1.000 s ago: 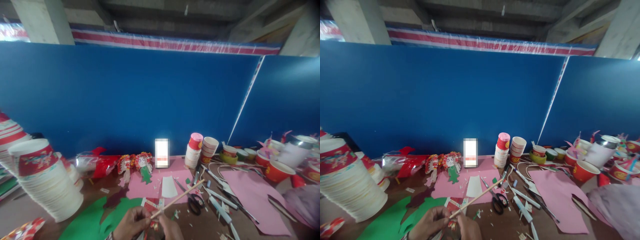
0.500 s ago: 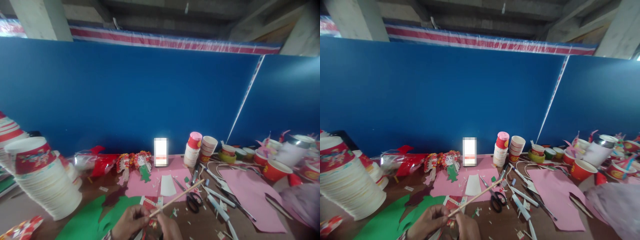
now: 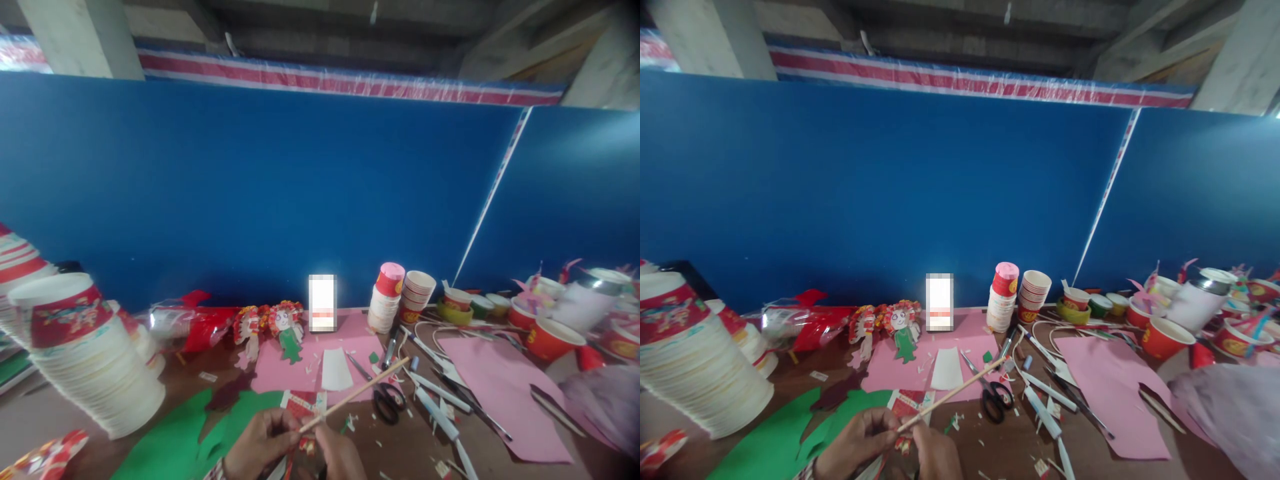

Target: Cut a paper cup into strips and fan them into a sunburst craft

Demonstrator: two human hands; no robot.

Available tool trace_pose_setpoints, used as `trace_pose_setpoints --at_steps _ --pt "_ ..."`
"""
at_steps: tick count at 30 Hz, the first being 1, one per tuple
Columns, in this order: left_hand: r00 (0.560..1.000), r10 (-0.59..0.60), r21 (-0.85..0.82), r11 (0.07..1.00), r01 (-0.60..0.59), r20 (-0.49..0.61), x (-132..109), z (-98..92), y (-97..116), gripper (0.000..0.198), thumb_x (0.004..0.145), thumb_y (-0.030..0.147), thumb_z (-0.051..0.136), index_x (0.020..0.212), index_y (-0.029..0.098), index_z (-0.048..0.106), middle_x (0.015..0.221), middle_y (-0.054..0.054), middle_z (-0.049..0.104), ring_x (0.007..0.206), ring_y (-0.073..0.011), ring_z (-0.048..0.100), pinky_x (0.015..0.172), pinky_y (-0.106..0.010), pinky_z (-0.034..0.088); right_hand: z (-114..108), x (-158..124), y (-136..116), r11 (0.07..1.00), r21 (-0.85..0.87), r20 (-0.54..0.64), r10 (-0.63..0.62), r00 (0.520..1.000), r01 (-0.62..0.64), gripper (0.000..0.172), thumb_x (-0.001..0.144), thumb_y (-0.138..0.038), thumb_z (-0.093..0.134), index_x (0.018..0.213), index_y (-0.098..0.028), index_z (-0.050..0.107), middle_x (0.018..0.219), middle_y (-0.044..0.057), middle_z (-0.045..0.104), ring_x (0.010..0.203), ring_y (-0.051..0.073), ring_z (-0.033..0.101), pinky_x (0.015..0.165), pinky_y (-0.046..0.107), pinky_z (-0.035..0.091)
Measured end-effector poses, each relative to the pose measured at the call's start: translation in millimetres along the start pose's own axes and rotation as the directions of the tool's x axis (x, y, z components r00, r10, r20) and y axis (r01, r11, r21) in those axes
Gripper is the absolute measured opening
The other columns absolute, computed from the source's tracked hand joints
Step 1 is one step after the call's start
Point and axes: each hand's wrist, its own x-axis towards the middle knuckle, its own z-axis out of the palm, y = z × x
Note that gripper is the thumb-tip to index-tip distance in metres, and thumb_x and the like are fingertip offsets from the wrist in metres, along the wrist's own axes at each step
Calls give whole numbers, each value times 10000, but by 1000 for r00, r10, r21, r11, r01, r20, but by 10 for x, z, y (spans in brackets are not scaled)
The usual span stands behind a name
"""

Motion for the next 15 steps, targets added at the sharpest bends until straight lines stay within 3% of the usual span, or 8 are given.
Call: trace_pose_setpoints --at_steps 15 --pt "1000 -19 0 1000 19 -8 5 -26 -66 425 554 520 698 679 139 555 544 22 484 508 -84 411 487 -208 298 -14 4 -12 1000 -26 22 17 1000 -16 558 720 -566 508 1151 -212 490 836 66 678 731 222 644 618 245 496"
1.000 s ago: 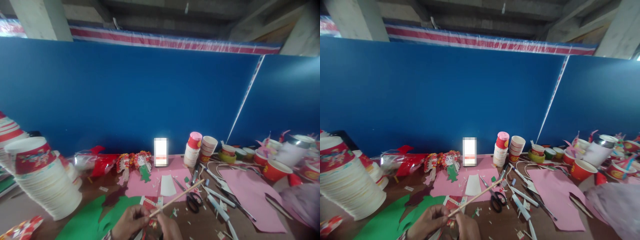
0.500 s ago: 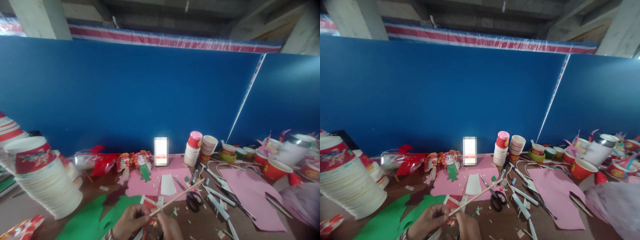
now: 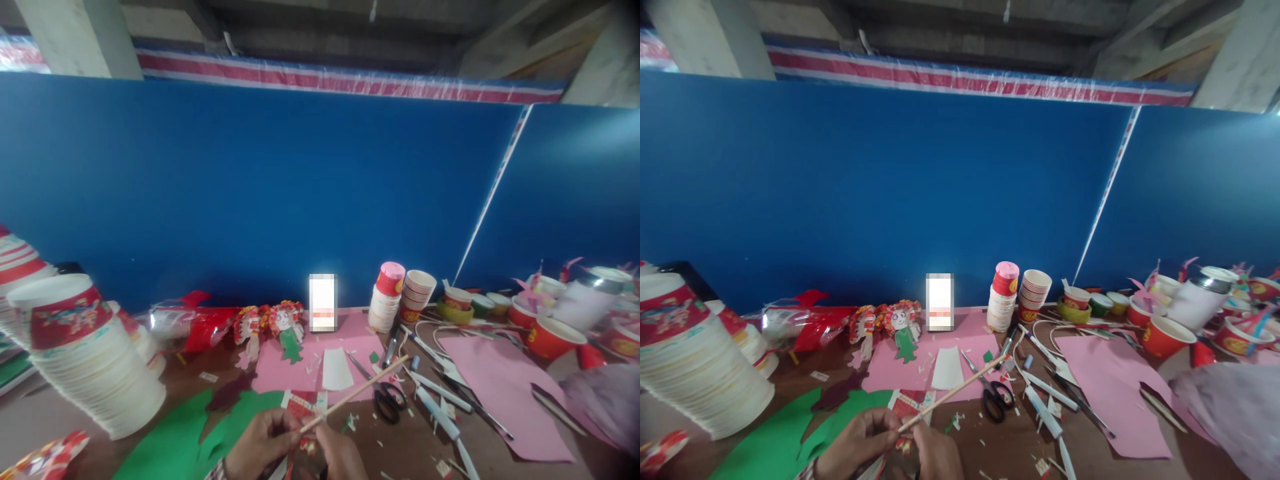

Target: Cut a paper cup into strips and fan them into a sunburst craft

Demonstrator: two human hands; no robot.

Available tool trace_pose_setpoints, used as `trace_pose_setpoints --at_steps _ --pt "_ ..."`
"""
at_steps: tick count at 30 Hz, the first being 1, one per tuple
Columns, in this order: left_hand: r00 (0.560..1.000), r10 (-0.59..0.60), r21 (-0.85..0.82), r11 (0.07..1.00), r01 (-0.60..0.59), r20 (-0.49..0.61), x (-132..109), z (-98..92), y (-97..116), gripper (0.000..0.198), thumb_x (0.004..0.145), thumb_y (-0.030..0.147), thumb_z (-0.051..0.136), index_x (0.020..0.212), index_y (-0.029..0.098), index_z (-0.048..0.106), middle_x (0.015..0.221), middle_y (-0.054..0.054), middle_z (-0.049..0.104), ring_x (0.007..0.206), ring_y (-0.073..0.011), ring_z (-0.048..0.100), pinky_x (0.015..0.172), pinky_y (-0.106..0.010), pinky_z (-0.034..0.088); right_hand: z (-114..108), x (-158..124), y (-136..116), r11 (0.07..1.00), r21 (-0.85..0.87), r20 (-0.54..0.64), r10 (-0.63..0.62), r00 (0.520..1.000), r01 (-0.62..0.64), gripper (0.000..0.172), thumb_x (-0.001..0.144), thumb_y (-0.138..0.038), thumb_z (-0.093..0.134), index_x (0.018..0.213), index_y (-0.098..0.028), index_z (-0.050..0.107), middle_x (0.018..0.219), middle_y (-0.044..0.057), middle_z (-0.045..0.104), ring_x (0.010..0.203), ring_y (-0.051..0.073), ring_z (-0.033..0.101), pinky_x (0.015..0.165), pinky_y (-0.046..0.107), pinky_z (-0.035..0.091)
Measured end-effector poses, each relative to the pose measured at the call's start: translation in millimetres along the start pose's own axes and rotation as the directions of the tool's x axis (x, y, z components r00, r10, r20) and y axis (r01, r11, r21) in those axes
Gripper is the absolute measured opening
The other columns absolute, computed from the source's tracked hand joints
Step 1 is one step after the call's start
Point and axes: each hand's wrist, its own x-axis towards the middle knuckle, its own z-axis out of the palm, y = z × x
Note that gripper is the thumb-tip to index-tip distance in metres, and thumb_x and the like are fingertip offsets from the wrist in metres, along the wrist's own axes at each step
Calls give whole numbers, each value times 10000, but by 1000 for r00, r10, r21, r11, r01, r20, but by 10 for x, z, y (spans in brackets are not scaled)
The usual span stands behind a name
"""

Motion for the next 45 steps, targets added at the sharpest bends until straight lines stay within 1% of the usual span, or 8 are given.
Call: trace_pose_setpoints --at_steps 5,10,15,19,25,31,36,45 --pt "1000 11 -22 1000 -10 20 -10 37 60 423 555 492 712 666 124 535 561 19 493 506 -67 387 483 -197 274 -40 -5 -24 1000 -24 45 10 999 -9 532 737 -529 508 1155 -200 488 898 74 671 792 216 635 676 241 492" --pt "1000 12 -2 1000 -12 -8 -15 36 45 434 536 505 717 679 124 566 552 16 496 499 -74 399 482 -203 293 2 -18 6 999 -49 -4 -6 1000 6 559 721 -537 522 1169 -203 495 910 86 671 814 237 637 716 278 497" --pt "1000 27 -22 999 -27 -5 -7 27 10 426 544 498 717 677 121 572 585 -4 529 542 -94 447 523 -215 339 15 -9 20 999 -37 -17 -25 1000 24 552 732 -557 492 1151 -199 501 822 74 682 735 222 649 686 266 508" --pt "1000 27 -10 1000 -27 -1 2 24 8 413 558 486 715 673 119 563 568 1 521 528 -90 437 510 -212 327 -14 1 -41 998 -27 -40 -57 998 56 523 751 -533 468 1151 -196 493 882 78 674 787 223 647 685 261 508" --pt "999 49 2 999 -49 15 8 8 3 394 593 465 701 685 111 553 601 -7 538 557 -95 443 532 -220 323 -60 16 -132 998 -15 -70 -69 995 68 437 771 -503 458 1085 -203 511 831 66 672 750 207 644 659 238 501" --pt "999 38 24 999 -39 15 -16 33 87 397 602 481 684 673 112 554 588 0 540 553 -95 438 528 -218 311 -89 52 -142 996 75 -9 -56 998 57 445 761 -507 461 1081 -200 500 795 57 669 695 196 642 604 223 490" --pt "999 31 67 997 -32 12 -36 55 170 385 601 478 683 663 118 563 595 5 544 557 -92 437 530 -213 313 -69 49 -152 997 72 -33 -21 999 23 453 745 -564 461 1010 -203 532 747 51 666 644 190 633 545 201 475" --pt "999 45 44 998 -44 -13 -9 37 65 405 585 477 698 657 113 537 581 3 523 545 -89 433 516 -212 306 -81 44 -208 999 40 -52 -2 999 4 402 758 -533 447 963 -203 549 731 54 660 684 200 639 614 226 489"
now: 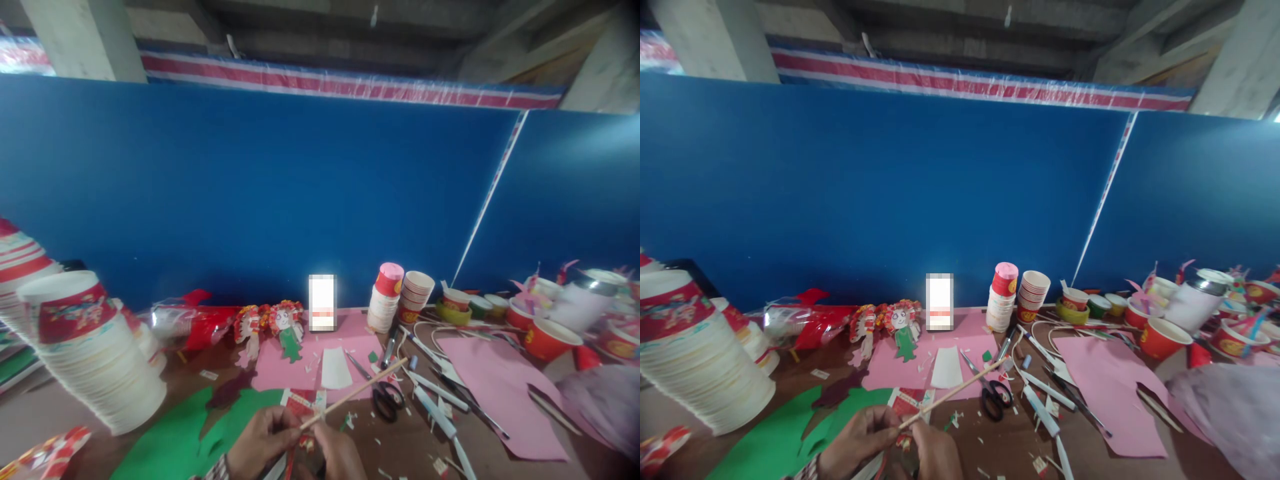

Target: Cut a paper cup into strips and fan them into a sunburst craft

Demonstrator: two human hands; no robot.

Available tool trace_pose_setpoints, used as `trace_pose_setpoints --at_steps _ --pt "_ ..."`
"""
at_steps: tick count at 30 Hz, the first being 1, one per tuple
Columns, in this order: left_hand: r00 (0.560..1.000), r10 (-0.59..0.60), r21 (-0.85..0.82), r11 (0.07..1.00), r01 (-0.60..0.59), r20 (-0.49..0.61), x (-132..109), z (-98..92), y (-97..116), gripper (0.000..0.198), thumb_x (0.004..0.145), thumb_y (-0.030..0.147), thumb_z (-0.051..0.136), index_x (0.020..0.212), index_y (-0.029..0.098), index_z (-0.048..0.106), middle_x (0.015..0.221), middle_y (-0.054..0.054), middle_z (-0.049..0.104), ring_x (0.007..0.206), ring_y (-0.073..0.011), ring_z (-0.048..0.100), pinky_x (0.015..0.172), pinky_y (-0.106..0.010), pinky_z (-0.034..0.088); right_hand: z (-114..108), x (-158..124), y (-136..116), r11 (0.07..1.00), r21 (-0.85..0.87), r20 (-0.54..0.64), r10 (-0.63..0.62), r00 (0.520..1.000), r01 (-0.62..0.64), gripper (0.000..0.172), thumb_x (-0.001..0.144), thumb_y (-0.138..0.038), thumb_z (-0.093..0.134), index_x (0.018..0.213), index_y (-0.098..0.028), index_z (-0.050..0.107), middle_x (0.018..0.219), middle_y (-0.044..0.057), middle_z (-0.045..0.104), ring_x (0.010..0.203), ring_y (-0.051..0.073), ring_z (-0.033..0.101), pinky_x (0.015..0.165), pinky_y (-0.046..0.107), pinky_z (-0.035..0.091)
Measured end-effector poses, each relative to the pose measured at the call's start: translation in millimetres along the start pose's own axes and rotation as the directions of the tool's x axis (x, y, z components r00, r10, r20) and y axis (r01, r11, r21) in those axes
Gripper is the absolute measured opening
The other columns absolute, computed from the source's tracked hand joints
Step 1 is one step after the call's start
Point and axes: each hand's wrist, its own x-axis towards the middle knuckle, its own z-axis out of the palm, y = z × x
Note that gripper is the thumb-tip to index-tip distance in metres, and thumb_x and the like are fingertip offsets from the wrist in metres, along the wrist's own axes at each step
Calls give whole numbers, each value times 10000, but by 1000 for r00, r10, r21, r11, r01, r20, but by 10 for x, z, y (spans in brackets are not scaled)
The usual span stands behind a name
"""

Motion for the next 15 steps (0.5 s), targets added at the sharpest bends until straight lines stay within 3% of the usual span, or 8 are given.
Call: trace_pose_setpoints --at_steps 15 --pt "1000 22 66 998 -22 3 3 0 41 402 620 494 664 673 112 553 603 -5 542 567 -99 441 533 -220 315 -38 19 -72 999 -38 8 -21 1000 21 351 786 -489 430 944 -199 548 697 36 654 605 171 619 540 203 458"
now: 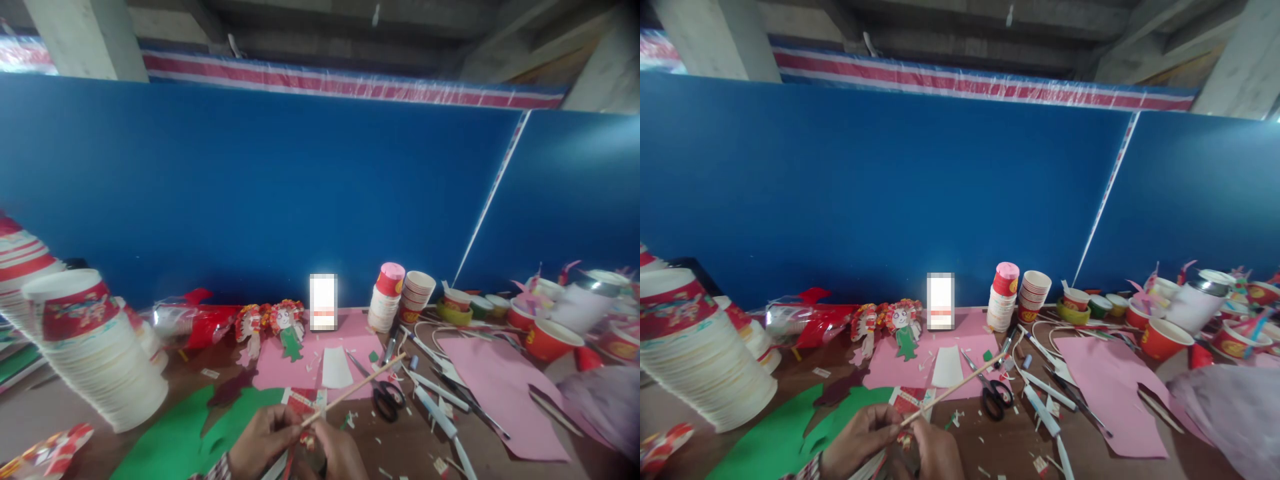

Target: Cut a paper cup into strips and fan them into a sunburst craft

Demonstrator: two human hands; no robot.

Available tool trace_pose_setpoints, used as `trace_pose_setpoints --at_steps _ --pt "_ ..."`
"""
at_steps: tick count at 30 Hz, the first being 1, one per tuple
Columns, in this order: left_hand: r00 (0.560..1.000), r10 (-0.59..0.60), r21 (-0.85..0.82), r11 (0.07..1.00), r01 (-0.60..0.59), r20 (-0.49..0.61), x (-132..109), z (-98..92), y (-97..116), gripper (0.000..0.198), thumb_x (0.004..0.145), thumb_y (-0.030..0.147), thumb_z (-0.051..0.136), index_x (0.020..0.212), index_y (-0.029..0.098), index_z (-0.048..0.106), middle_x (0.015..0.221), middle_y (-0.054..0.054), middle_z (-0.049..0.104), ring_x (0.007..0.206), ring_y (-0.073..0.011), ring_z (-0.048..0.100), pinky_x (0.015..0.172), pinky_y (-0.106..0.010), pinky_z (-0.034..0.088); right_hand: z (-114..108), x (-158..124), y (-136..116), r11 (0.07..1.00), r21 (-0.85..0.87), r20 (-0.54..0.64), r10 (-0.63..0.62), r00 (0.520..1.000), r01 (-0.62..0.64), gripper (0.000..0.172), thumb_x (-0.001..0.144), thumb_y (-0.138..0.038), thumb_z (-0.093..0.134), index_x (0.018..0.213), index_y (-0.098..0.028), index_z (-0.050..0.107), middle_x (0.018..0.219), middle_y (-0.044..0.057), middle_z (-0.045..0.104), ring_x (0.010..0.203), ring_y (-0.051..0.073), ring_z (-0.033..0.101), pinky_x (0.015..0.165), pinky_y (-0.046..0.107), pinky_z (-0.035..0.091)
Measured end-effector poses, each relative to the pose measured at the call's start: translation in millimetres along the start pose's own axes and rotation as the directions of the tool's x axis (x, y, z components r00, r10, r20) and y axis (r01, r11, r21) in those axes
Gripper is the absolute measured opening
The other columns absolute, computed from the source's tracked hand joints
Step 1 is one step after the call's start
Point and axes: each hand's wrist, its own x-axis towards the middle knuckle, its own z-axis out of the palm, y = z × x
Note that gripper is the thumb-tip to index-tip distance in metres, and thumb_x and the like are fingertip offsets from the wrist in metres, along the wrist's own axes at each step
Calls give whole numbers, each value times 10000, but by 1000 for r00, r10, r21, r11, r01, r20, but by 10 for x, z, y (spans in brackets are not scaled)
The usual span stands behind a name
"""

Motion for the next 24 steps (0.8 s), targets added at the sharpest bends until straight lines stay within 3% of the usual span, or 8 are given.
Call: trace_pose_setpoints --at_steps 13,16,19,21,24 --pt "999 -32 -149 988 31 2 -39 45 59 421 550 472 724 652 123 512 534 27 512 436 -39 354 435 -192 236 47 -62 39 997 -74 -102 -46 994 39 332 780 -487 450 963 -226 542 754 39 663 661 190 628 586 232 479" --pt "997 -70 -151 986 66 -19 -32 47 32 445 542 509 712 660 130 509 438 72 421 338 -9 216 372 -197 130 6 -64 20 996 -94 -263 -17 965 -8 329 776 -477 490 963 -209 528 794 56 648 700 188 616 611 241 480" --pt "997 -70 -126 990 64 -40 -19 37 21 455 545 529 701 651 122 528 427 69 413 340 -12 220 376 -200 141 -75 -52 11 991 -118 -410 11 912 -65 193 807 -381 494 824 -190 509 677 31 582 593 147 564 545 231 456" --pt "998 -52 -83 995 49 -45 -13 30 29 451 565 532 686 650 112 546 457 51 454 365 -20 252 396 -200 183 -144 -34 -5 987 -154 -411 -114 905 54 184 838 -306 433 700 -194 479 581 7 517 520 125 513 492 228 424" --pt "999 -35 -21 999 34 -35 -11 33 49 419 602 507 672 649 102 573 488 28 495 404 -37 305 435 -205 247 -255 -4 -68 899 -295 -372 -421 827 325 107 814 -215 469 725 -194 524 613 16 574 604 142 545 571 259 457"
